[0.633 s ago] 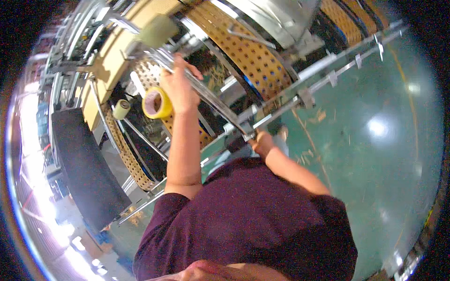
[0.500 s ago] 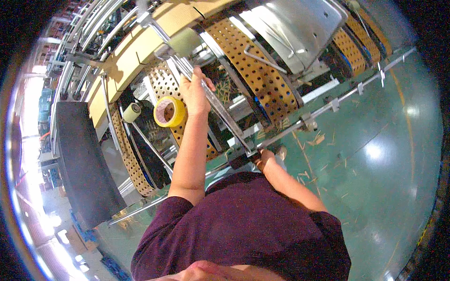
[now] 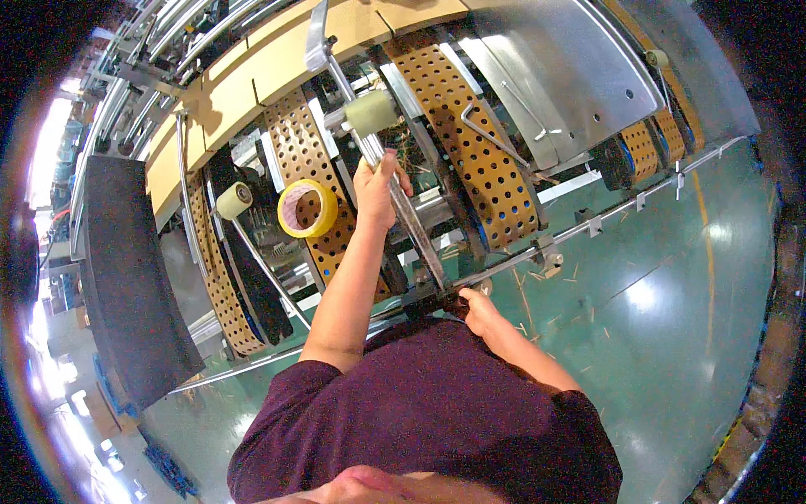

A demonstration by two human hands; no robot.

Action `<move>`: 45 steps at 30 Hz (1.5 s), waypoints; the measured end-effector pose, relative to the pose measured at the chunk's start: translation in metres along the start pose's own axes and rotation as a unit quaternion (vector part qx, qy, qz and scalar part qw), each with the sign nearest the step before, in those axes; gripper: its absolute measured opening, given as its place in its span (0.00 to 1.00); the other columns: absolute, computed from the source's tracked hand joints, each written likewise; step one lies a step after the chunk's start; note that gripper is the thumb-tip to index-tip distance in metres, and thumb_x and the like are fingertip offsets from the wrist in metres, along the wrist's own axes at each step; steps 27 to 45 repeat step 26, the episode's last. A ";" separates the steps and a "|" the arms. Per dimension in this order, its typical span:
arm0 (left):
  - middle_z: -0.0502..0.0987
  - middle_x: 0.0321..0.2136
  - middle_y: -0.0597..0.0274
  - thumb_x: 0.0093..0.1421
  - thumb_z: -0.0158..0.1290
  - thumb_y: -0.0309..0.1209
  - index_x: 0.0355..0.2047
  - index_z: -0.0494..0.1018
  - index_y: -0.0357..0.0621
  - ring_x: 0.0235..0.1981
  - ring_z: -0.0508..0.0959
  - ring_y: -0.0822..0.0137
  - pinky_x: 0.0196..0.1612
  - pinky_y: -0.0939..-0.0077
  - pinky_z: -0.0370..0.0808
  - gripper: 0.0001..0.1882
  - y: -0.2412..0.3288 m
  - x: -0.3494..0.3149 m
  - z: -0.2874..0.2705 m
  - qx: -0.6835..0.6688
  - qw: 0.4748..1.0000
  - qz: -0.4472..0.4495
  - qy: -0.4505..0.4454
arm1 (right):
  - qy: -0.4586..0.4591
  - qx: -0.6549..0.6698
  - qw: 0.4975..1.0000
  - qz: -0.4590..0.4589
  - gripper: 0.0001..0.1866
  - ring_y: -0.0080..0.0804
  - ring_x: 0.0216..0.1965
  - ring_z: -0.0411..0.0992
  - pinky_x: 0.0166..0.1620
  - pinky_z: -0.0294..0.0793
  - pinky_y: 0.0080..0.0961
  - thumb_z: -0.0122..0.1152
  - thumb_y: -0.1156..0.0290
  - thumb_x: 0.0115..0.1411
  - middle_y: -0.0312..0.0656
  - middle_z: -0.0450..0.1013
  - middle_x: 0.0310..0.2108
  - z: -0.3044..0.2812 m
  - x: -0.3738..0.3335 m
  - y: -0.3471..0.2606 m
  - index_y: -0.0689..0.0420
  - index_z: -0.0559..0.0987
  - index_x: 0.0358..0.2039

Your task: The person wraps yellow tape around a metal rod held in a vise, repeatedly pulling and smoothing the tape along the rod's length. The person adjusts the rod's position and continues wrapping until the tape is fully applied.

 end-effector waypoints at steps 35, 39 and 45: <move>0.69 0.24 0.59 0.55 0.53 0.35 0.33 0.65 0.44 0.19 0.74 0.65 0.24 0.66 0.73 0.11 -0.058 0.008 -0.045 0.114 0.975 -0.157 0.113 | -0.300 -0.115 0.918 -0.234 0.43 0.50 0.62 0.46 0.60 0.52 0.43 0.52 0.55 0.58 0.59 0.42 0.61 0.340 0.100 -0.364 0.61 0.39 0.62; 0.69 0.24 0.59 0.55 0.53 0.35 0.33 0.65 0.44 0.19 0.74 0.65 0.24 0.66 0.73 0.11 -0.058 0.008 -0.045 0.114 0.975 -0.157 0.113 | -0.300 -0.115 0.918 -0.234 0.43 0.50 0.62 0.46 0.60 0.52 0.43 0.52 0.55 0.58 0.59 0.42 0.61 0.340 0.100 -0.364 0.61 0.39 0.62; 0.69 0.24 0.59 0.55 0.53 0.35 0.33 0.65 0.44 0.19 0.74 0.65 0.24 0.66 0.73 0.11 -0.058 0.008 -0.045 0.114 0.975 -0.157 0.113 | -0.300 -0.115 0.918 -0.234 0.43 0.50 0.62 0.46 0.60 0.52 0.43 0.52 0.55 0.58 0.59 0.42 0.61 0.340 0.100 -0.364 0.61 0.39 0.62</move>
Point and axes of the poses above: each hand's wrist, its own x-axis towards the middle knuckle, its own z-axis out of the palm, y = z × x, the point moved 7 cm from there along x, towards the middle knuckle
